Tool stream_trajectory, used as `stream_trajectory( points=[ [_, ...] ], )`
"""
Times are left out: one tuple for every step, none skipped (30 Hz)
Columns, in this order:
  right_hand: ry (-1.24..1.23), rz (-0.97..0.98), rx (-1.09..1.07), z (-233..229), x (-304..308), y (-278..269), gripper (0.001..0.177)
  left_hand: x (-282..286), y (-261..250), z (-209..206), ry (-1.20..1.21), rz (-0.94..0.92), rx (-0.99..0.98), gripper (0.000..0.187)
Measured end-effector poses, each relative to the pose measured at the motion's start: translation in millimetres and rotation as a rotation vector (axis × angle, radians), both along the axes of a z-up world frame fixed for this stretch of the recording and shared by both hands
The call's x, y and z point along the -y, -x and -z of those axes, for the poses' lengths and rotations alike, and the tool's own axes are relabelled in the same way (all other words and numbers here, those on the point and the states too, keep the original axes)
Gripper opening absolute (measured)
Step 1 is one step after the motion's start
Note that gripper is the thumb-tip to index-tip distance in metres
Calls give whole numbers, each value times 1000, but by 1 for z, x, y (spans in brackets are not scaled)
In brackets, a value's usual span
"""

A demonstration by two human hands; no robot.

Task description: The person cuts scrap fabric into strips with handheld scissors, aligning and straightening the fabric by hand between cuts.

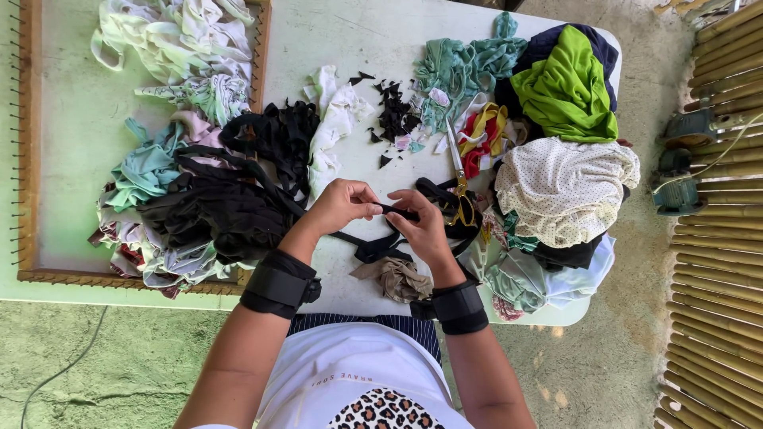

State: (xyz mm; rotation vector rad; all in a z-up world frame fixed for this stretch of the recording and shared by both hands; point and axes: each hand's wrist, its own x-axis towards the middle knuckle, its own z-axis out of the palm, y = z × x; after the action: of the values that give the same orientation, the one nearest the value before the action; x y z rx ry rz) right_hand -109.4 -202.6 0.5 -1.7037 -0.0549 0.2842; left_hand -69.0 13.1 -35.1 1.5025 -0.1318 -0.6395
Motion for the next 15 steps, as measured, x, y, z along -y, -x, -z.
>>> stream_trajectory(
  points=[
    [2, 4, -2, -2, 1, 2, 24, 1, 2, 0, 2, 4, -2, 13],
    [44, 18, 4, -4, 3, 4, 26, 2, 3, 0, -40, -4, 15, 13],
    [88, 34, 10, -6, 5, 5, 28, 4, 3, 1, -80, -10, 34, 14],
    [91, 41, 9, 1, 9, 6, 28, 7, 4, 4, -77, -3, 33, 14],
    [122, 42, 12, 9, 11, 8, 22, 8, 6, 7, -55, -7, 21, 12],
    [153, 43, 15, 16, 13, 10, 16, 9, 9, 11, -34, -11, 9, 11],
    [152, 38, 11, 20, 16, 11, 16, 8, 13, 22, -36, -16, 5, 11],
    [220, 26, 39, 23, 18, 12, 14, 8, 17, 32, -77, 8, -9, 8],
    [290, 17, 69, 27, 22, 11, 12, 9, 18, 43, -116, 37, -20, 7],
    [292, 16, 67, 34, 25, 12, 12, 7, 21, 57, -115, 36, -21, 7],
    [379, -35, 1, 42, 27, 14, 12, 5, 25, 70, -379, 175, -8, 13],
    [467, -86, -65, 50, 29, 16, 12, 3, 29, 84, -643, 314, 4, 19],
    [465, -93, -69, 64, 29, 22, 12, 3, 34, 98, -643, 310, -2, 19],
    [355, -141, -181, 78, 29, 27, 13, 3, 39, 112, -677, 381, -34, 23],
    [245, -181, -292, 91, 30, 32, 13, 4, 43, 126, -708, 456, -62, 27]
  ],
)
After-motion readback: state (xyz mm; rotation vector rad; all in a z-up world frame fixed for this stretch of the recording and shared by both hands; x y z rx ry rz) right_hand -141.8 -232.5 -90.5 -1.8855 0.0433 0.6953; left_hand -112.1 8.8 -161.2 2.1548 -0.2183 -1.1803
